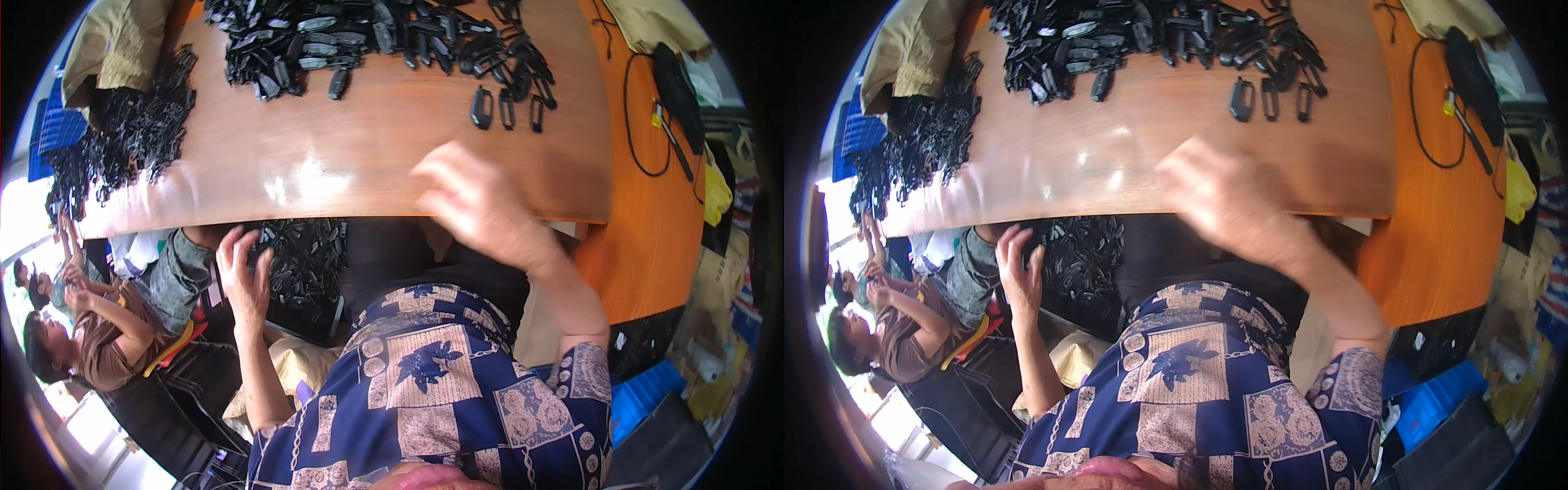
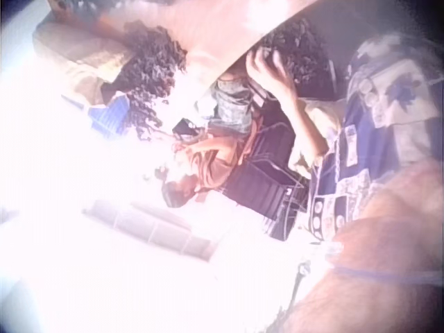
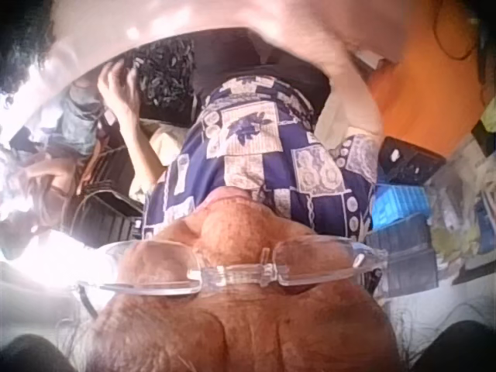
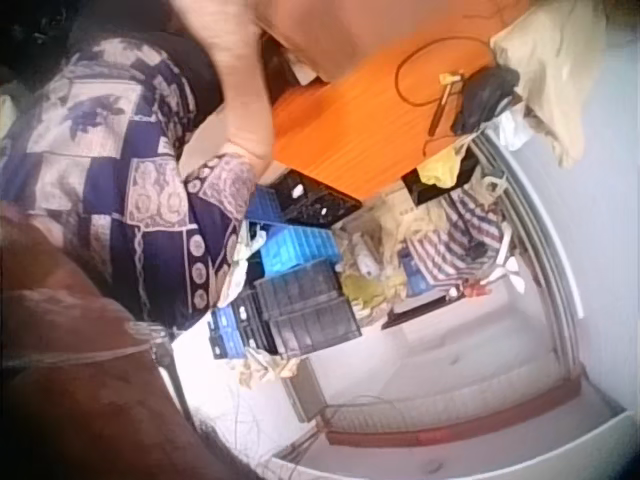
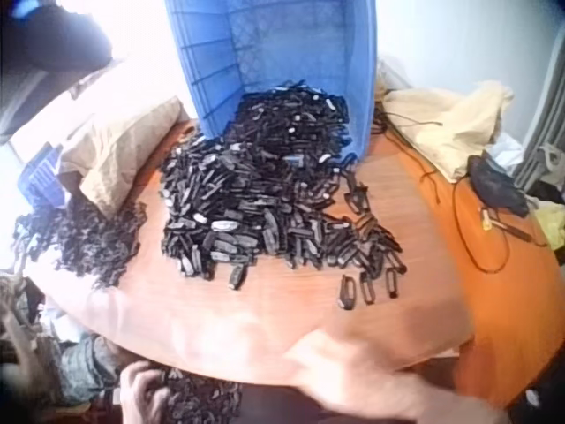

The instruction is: The person assembles or checks small plastic buckle components by hand at a factory table.

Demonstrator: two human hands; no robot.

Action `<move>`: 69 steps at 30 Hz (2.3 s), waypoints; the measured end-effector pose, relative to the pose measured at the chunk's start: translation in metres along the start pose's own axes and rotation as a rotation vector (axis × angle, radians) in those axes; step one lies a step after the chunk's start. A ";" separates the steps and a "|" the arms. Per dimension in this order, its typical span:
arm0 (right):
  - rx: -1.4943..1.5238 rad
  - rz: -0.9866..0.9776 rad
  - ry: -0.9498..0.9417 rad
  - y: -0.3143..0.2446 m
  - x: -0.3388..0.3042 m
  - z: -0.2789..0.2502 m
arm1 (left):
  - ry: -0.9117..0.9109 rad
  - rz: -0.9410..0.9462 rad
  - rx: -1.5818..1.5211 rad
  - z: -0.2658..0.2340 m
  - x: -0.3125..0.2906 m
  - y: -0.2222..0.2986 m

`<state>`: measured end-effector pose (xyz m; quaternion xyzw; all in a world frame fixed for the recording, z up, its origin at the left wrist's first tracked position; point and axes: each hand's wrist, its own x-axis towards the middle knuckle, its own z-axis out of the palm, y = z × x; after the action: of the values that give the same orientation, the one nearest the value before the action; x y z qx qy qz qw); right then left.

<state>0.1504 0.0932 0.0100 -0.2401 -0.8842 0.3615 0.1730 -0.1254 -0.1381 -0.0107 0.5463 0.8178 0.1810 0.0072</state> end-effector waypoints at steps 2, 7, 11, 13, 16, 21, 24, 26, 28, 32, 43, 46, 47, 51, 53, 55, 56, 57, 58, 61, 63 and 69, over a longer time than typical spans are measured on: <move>-0.446 -0.026 0.178 0.035 0.004 -0.022 | 0.055 0.094 -0.068 0.008 0.043 0.018; -0.824 -0.218 0.090 0.079 0.017 -0.054 | 0.056 0.522 0.044 0.056 0.164 0.059; -0.878 -0.326 -0.036 0.083 0.031 -0.060 | -0.094 0.718 0.186 0.077 0.216 0.069; -0.892 -0.400 -0.062 0.084 0.038 -0.060 | -0.106 0.756 0.223 0.080 0.228 0.064; -0.813 -0.458 -0.058 0.102 0.047 -0.059 | -0.109 0.781 0.196 0.082 0.231 0.062; -0.170 -0.166 0.095 0.104 0.056 -0.069 | -0.397 0.036 -0.941 0.083 0.202 0.065; 0.342 0.231 0.087 0.090 0.061 -0.068 | -0.487 -0.248 -1.732 0.086 0.175 0.072; 0.491 0.174 0.076 0.081 0.061 -0.063 | -0.481 -0.260 -1.870 0.086 0.157 0.085; 0.668 0.215 0.052 0.067 0.056 -0.054 | -0.434 -0.236 -1.890 0.092 0.137 0.093; 1.041 0.224 0.036 0.029 0.043 -0.031 | -0.285 -0.074 -1.637 0.089 0.106 0.115; 1.360 0.308 -0.093 0.000 0.031 0.007 | 0.031 0.236 -0.912 0.057 0.085 0.124; 1.346 0.345 -0.063 -0.002 0.030 0.009 | 0.044 0.244 -0.898 0.056 0.083 0.122; 1.344 0.347 -0.064 -0.002 0.029 0.010 | 0.044 0.244 -0.901 0.054 0.082 0.123; 1.157 0.407 -0.130 -0.005 0.028 0.004 | 0.080 0.339 -0.737 0.048 0.082 0.121; 1.013 0.431 -0.153 -0.010 0.029 -0.001 | 0.133 0.414 -0.635 0.047 0.081 0.117; 0.882 0.474 -0.193 -0.013 0.029 -0.002 | 0.113 0.461 -0.549 0.045 0.079 0.115; 0.882 0.478 -0.190 -0.011 0.028 -0.003 | 0.111 0.463 -0.552 0.045 0.077 0.116; 0.900 0.514 -0.253 -0.006 0.027 -0.003 | 0.092 0.488 -0.554 0.045 0.076 0.116; 0.917 0.550 -0.316 -0.002 0.025 -0.004 | 0.073 0.513 -0.556 0.045 0.075 0.116; 0.857 0.529 -0.325 0.000 0.021 -0.003 | 0.030 0.586 -0.450 0.043 0.076 0.120; 0.854 0.571 -0.367 0.005 0.018 -0.004 | -0.018 0.581 -0.440 0.044 0.076 0.120; 1.324 0.639 -0.452 0.012 0.013 0.010 | -0.341 0.161 -1.085 0.059 0.071 0.121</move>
<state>0.1382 0.1020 -0.0033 -0.2507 -0.3851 0.8880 -0.0170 -0.0340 -0.0169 -0.0162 0.5463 0.5512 0.4840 0.4043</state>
